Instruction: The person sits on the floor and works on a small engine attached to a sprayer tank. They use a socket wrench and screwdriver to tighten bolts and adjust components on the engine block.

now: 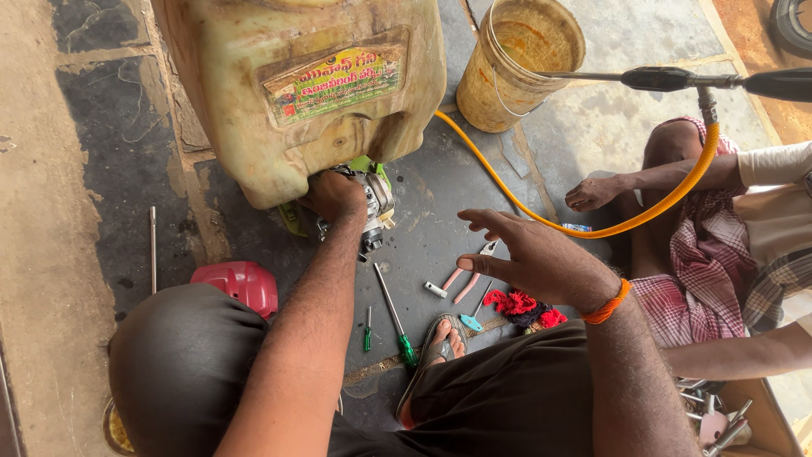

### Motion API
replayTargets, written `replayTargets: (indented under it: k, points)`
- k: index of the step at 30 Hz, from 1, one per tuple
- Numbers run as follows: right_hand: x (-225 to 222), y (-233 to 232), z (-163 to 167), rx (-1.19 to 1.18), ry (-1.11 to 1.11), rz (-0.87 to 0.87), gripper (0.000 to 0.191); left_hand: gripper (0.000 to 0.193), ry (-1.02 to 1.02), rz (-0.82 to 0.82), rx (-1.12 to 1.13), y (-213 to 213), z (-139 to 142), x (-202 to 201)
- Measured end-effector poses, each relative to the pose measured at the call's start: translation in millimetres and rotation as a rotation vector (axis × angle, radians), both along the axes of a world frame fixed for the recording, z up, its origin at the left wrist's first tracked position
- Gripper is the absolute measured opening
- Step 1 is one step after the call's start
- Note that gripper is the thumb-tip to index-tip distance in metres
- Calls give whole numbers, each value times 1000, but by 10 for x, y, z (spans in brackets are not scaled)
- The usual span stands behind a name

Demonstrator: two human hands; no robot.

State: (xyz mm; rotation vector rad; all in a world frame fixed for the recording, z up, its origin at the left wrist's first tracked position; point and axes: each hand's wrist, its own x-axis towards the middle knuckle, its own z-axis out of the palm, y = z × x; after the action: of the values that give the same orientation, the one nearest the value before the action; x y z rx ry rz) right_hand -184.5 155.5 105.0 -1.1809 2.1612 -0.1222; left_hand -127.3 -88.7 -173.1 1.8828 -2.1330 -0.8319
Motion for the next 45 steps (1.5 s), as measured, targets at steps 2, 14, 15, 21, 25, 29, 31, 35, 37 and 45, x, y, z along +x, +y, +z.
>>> replayTargets:
  k: [2,14,15,21,25,29,31,35,37,45]
  points:
    - [8,3,5,2,9,-1,80,30,-29,17,-33,-13,-27,-31]
    - [9,21,39,2,-7,-17,80,41,-39,-22,88,-3,103,-1]
    - [6,27,37,-3,-4,-11,80,39,-39,-2,-5,-5,100,-4]
    - [-9,69,25,-30,-8,-6,80,26,-44,-41,75,-8,25,-38]
    - [-22,62,13,-35,-5,2,78,23,8,-8,-49,-22,5,-47]
    - [-25,27,8,-36,-11,17,78,39,-23,-28,72,-60,86,-17]
    - [-19,11,14,-25,-12,12,79,38,4,-36,90,-66,119,1]
    - [-1,1,36,-6,1,4,79,33,20,-32,-14,-43,99,6]
    - [4,3,44,-8,-14,-2,78,29,-4,-19,117,-37,71,-19]
    - [-9,25,43,-19,-10,-2,79,39,-3,-1,50,-46,120,-46]
